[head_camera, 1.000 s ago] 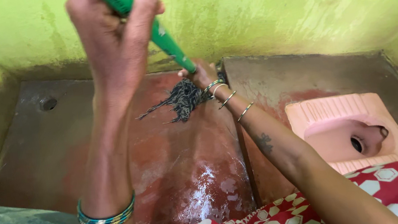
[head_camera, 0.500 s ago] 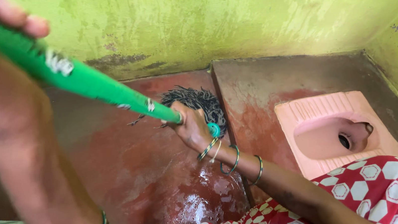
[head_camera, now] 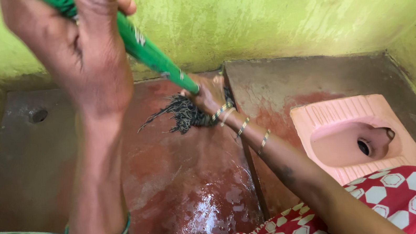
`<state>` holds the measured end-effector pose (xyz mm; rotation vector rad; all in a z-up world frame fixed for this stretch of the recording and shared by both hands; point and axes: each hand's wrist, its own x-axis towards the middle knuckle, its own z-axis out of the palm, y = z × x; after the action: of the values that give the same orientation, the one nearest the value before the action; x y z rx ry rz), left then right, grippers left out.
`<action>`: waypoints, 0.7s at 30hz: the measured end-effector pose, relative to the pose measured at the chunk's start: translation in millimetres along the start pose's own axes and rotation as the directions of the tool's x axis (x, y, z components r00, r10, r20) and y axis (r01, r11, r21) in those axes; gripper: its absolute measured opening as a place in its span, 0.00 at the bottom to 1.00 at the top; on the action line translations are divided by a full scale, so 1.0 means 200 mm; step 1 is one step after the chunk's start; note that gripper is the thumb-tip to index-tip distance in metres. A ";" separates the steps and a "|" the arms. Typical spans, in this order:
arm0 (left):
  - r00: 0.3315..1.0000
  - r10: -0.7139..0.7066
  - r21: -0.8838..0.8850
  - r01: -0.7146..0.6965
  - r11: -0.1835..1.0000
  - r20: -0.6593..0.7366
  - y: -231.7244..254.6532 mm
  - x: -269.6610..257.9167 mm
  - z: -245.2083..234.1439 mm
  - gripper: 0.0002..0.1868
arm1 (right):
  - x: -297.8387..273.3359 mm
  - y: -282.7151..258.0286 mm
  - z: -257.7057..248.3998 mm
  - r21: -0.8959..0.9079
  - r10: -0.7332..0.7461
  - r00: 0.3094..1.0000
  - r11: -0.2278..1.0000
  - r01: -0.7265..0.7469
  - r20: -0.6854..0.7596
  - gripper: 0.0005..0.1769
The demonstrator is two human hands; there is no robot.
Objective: The person uses a green-handled mop to clean a reddish-brown tiled floor in a bathroom. They repeatedly scrub the floor near a pink squat toilet, moving the mop back and forth to agitate the water and dirt.
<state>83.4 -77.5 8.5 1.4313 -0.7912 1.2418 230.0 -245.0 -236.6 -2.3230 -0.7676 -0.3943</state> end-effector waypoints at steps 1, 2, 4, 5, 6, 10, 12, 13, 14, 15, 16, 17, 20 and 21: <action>1.000 -0.005 0.041 0.004 0.999 0.024 -0.01 0.00 0.00 0.15 | 0.05 0.02 0.00 -0.095 0.040 0.999 0.995 -0.037 0.029 0.23; 0.999 -0.009 0.082 0.005 0.997 0.047 -0.02 0.01 0.01 0.14 | 0.08 0.03 0.00 -0.191 0.082 0.995 0.979 -0.070 0.054 0.22; 0.997 -0.020 0.202 0.005 0.979 0.073 -0.02 0.03 0.02 0.15 | 0.11 0.06 0.02 -0.208 0.089 0.996 0.975 -0.081 0.029 0.20; 0.996 -0.030 0.255 0.008 0.967 0.082 -0.01 0.03 0.03 0.16 | 0.10 0.09 0.02 -0.222 0.100 0.995 0.970 -0.093 0.020 0.19; 0.995 -0.036 0.311 0.007 0.951 0.088 0.01 0.03 0.03 0.18 | 0.09 0.11 0.03 -0.207 0.088 0.996 0.974 -0.087 -0.007 0.19; 0.996 0.045 0.466 -0.078 0.881 0.080 0.06 0.02 0.09 0.20 | -0.01 0.15 0.04 -0.051 0.216 0.975 0.976 -0.213 0.055 0.23; 0.997 0.037 0.363 -0.062 0.930 0.074 0.10 0.03 0.06 0.18 | -0.06 0.08 0.01 0.006 0.250 0.961 0.968 -0.253 0.114 0.23; 0.998 0.012 0.320 -0.032 0.947 0.064 0.13 0.02 0.03 0.17 | -0.11 0.02 -0.01 0.001 0.220 0.969 0.975 -0.222 0.113 0.22; 0.998 -0.010 0.277 -0.006 0.961 0.056 0.15 0.02 0.00 0.16 | -0.17 -0.04 -0.04 -0.004 0.190 0.975 0.982 -0.191 0.111 0.21; 0.998 -0.037 0.289 0.022 0.957 0.045 0.18 0.03 -0.07 0.15 | -0.22 -0.12 -0.07 0.061 0.203 0.971 0.975 -0.212 0.129 0.19; 0.997 -0.063 0.300 0.050 0.953 0.034 0.21 0.04 -0.13 0.15 | -0.28 -0.21 -0.09 0.126 0.215 0.965 0.964 -0.234 0.148 0.18; 0.996 -0.086 0.311 0.074 0.948 0.025 0.24 0.05 -0.19 0.15 | -0.31 -0.28 -0.11 0.192 0.223 0.961 0.948 -0.253 0.164 0.16; 0.991 -0.134 0.283 0.127 0.951 0.003 0.28 0.02 -0.25 0.16 | -0.37 -0.44 -0.16 0.278 0.092 0.995 0.955 -0.102 0.049 0.13; 0.992 -0.130 0.292 0.125 0.948 -0.002 0.28 0.01 -0.26 0.16 | -0.36 -0.45 -0.18 0.252 0.105 0.992 0.960 -0.121 0.074 0.13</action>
<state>17.6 -42.2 22.2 1.7047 -0.5311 1.2855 115.2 -243.2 -198.7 -2.1301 -0.6673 -0.1645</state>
